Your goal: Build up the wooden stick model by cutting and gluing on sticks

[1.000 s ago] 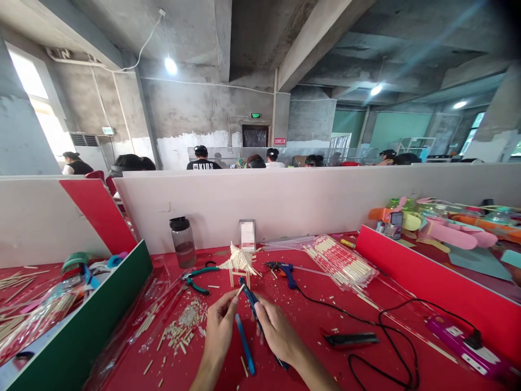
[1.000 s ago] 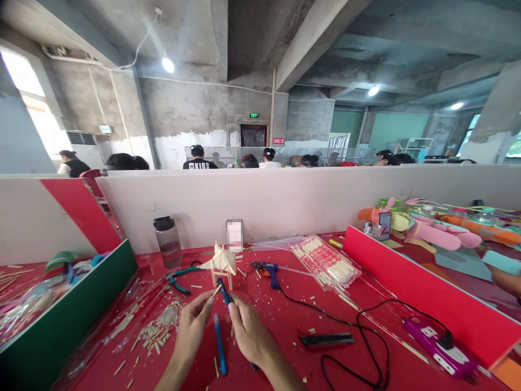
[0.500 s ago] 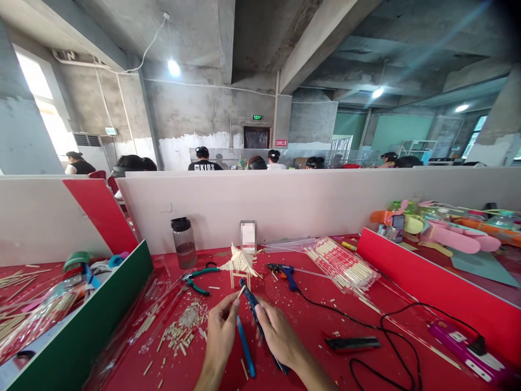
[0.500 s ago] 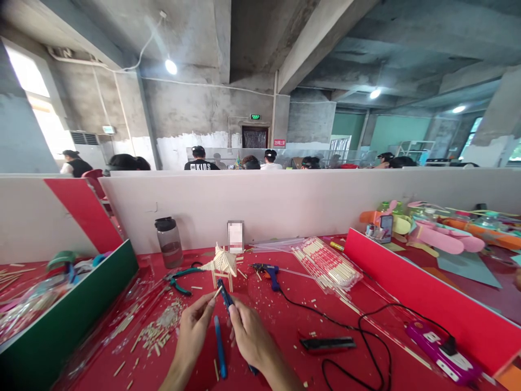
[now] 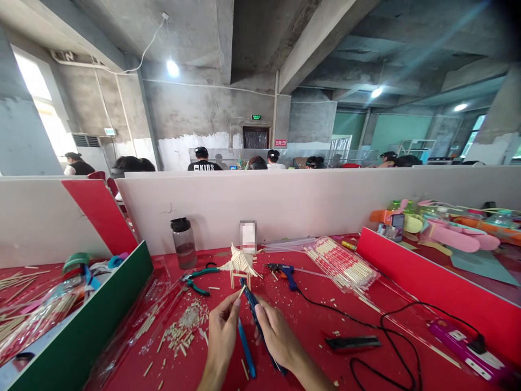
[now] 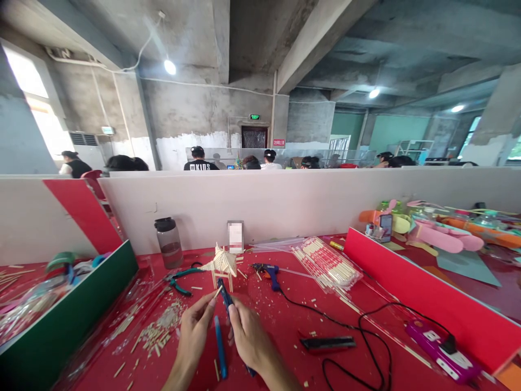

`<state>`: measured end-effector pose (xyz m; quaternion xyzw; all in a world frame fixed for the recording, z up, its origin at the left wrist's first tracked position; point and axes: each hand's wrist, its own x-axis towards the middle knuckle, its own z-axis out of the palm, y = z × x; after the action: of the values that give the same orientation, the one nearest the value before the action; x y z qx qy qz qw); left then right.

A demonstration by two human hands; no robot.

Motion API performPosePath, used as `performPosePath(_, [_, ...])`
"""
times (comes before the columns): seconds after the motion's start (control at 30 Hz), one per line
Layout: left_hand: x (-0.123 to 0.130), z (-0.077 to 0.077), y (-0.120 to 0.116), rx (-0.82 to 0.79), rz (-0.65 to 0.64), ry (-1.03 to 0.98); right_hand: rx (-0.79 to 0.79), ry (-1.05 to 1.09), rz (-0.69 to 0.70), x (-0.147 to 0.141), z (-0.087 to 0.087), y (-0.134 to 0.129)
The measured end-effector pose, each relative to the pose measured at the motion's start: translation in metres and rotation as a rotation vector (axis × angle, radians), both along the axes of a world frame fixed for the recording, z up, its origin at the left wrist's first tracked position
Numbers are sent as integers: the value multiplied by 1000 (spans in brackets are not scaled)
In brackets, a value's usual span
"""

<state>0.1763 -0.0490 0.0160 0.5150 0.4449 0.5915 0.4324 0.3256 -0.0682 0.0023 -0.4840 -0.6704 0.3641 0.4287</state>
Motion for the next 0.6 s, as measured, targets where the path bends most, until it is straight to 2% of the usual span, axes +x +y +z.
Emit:
performPosePath(0.3, [1,-3,-1,-21,-10,-12,91,-133,-81,0,5,-3])
performPosePath(0.47, [1,-3,-2,-26,-12,-15,82,-166,-110,0,7,-5])
performPosePath(0.6, [2,-4,-3,-19,-10,3,57,-196,-106,1,0,-3])
